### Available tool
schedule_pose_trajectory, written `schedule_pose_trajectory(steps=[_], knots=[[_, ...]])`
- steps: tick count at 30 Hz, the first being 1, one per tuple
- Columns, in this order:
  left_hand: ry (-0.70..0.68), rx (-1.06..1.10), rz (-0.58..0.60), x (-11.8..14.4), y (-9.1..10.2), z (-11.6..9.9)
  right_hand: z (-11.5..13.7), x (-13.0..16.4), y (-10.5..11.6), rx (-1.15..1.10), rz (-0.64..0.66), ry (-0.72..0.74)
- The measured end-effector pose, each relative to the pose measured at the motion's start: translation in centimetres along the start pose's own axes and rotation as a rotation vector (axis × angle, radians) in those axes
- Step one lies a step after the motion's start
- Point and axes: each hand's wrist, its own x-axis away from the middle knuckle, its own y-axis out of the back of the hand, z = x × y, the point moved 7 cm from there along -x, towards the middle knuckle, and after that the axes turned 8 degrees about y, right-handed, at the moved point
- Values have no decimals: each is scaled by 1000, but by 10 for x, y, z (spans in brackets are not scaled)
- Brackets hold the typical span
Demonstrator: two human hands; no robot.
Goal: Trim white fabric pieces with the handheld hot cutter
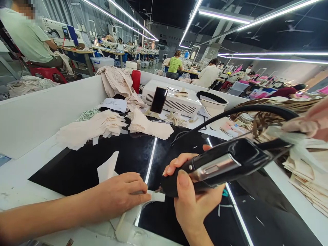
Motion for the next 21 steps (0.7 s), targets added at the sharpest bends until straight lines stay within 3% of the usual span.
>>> schedule_pose_trajectory(steps=[5,11,21], knots=[[-4,-8,-15,0,0,0,2,-1,1,17,10,-15],[-11,-3,-31,2,1,0,8,-5,14,49,-72,11],[-9,12,-46,2,4,1,7,-5,14,46,-45,13]])
